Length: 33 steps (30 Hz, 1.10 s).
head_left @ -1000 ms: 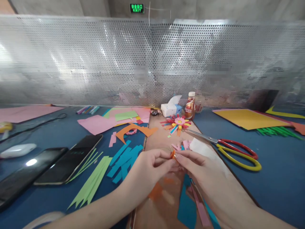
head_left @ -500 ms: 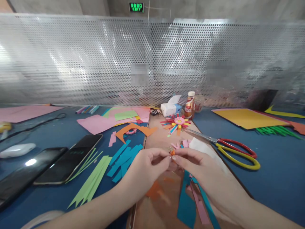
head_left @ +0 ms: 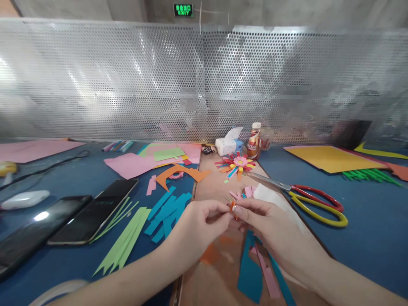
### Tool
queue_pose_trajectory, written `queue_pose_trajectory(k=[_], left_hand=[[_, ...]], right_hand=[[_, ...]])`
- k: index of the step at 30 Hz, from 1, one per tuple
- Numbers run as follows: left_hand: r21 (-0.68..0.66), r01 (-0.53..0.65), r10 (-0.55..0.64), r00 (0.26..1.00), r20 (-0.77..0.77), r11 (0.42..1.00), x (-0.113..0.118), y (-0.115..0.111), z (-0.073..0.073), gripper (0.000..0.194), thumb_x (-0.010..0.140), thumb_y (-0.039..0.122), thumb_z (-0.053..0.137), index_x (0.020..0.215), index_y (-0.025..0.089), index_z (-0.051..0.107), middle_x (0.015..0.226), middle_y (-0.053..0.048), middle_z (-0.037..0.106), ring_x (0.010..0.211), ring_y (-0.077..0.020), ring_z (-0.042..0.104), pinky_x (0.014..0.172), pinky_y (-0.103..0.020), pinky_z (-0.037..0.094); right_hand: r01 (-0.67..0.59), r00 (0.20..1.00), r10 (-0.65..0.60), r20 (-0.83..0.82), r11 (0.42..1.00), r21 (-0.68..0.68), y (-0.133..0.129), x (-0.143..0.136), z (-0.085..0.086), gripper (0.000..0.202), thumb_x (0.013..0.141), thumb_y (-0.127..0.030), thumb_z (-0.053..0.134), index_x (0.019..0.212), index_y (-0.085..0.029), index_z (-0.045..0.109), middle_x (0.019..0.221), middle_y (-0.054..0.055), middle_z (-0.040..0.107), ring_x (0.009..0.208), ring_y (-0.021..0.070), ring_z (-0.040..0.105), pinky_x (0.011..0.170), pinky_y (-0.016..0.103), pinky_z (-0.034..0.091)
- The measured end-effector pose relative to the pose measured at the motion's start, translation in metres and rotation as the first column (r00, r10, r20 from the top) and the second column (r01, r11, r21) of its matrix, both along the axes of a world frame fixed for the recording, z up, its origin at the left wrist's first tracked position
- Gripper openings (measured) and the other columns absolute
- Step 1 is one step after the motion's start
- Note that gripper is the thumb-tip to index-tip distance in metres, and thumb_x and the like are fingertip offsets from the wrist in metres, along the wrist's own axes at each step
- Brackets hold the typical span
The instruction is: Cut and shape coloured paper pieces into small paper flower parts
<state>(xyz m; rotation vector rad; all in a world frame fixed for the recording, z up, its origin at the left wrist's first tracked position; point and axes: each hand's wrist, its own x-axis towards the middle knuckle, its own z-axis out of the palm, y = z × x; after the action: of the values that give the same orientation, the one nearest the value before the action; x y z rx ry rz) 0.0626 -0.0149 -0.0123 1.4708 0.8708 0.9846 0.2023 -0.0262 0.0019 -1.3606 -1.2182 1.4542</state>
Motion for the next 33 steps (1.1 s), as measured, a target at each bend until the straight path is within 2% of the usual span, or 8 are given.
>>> queue_pose_trajectory(k=[4, 8, 13, 23, 27, 33], left_hand=[[-0.039, 0.006, -0.005, 0.999, 0.033, 0.999, 0.0003, 0.0004, -0.0022, 0.020, 0.074, 0.018, 0.050, 0.083, 0.016, 0.068, 0.076, -0.004, 0.070, 0.072, -0.0189, 0.065, 0.073, -0.030, 0.050], [-0.046, 0.019, -0.019, 1.000, 0.013, 0.999, -0.0013, -0.0005, -0.0018, 0.021, 0.075, 0.019, 0.049, 0.085, 0.016, 0.068, 0.076, -0.004, 0.070, 0.073, -0.0196, 0.065, 0.072, -0.030, 0.050], [-0.008, 0.011, -0.011, 0.999, -0.035, 1.000, -0.0016, -0.0015, 0.0004, 0.022, 0.075, 0.018, 0.049, 0.087, 0.016, 0.067, 0.078, -0.005, 0.070, 0.076, -0.0202, 0.064, 0.072, -0.031, 0.051], [-0.084, 0.026, -0.023, 0.999, 0.029, 0.996, -0.0004, -0.0022, 0.0026, 0.021, 0.075, 0.020, 0.051, 0.088, 0.014, 0.067, 0.079, -0.006, 0.070, 0.074, -0.0193, 0.065, 0.072, -0.031, 0.052], [-0.075, 0.034, -0.032, 0.999, 0.026, 0.997, -0.0008, -0.0013, 0.0016, 0.020, 0.076, 0.019, 0.051, 0.086, 0.014, 0.067, 0.079, -0.005, 0.070, 0.075, -0.0181, 0.065, 0.072, -0.029, 0.052], [-0.065, 0.041, -0.040, 0.999, 0.010, 0.997, -0.0007, -0.0003, 0.0015, 0.020, 0.076, 0.020, 0.051, 0.087, 0.014, 0.066, 0.078, -0.004, 0.070, 0.074, -0.0172, 0.065, 0.071, -0.029, 0.053]], right_hand=[[-0.020, 0.997, 0.015, -0.078, 0.998, -0.062, 0.0011, -0.0013, -0.0047, 0.020, 0.072, -0.036, 0.057, 0.081, -0.018, 0.058, 0.063, 0.000, 0.057, 0.046, 0.0069, 0.046, 0.032, 0.015, 0.027], [0.004, 0.997, -0.013, -0.081, 0.995, -0.100, 0.0023, 0.0007, -0.0097, 0.025, 0.068, -0.043, 0.060, 0.078, -0.020, 0.056, 0.064, 0.000, 0.056, 0.052, 0.0085, 0.046, 0.033, 0.014, 0.025], [-0.004, 0.994, -0.009, -0.105, 0.993, -0.121, 0.0033, 0.0023, -0.0085, 0.025, 0.067, -0.041, 0.061, 0.077, -0.019, 0.057, 0.064, 0.000, 0.056, 0.051, 0.0079, 0.047, 0.034, 0.014, 0.026], [-0.004, 0.995, -0.008, -0.097, 0.993, -0.116, 0.0020, 0.0020, -0.0035, 0.021, 0.069, -0.035, 0.061, 0.080, -0.018, 0.057, 0.063, -0.001, 0.055, 0.049, 0.0069, 0.047, 0.035, 0.014, 0.032], [-0.033, 0.994, 0.022, -0.104, 0.994, -0.108, 0.0032, 0.0025, -0.0036, 0.020, 0.069, -0.035, 0.061, 0.078, -0.017, 0.056, 0.061, -0.002, 0.054, 0.047, 0.0063, 0.046, 0.034, 0.015, 0.031], [-0.011, 0.992, -0.004, -0.122, 0.992, -0.125, 0.0040, 0.0035, -0.0033, 0.016, 0.070, -0.034, 0.061, 0.076, -0.020, 0.057, 0.060, -0.004, 0.054, 0.046, 0.0055, 0.046, 0.036, 0.016, 0.033]])
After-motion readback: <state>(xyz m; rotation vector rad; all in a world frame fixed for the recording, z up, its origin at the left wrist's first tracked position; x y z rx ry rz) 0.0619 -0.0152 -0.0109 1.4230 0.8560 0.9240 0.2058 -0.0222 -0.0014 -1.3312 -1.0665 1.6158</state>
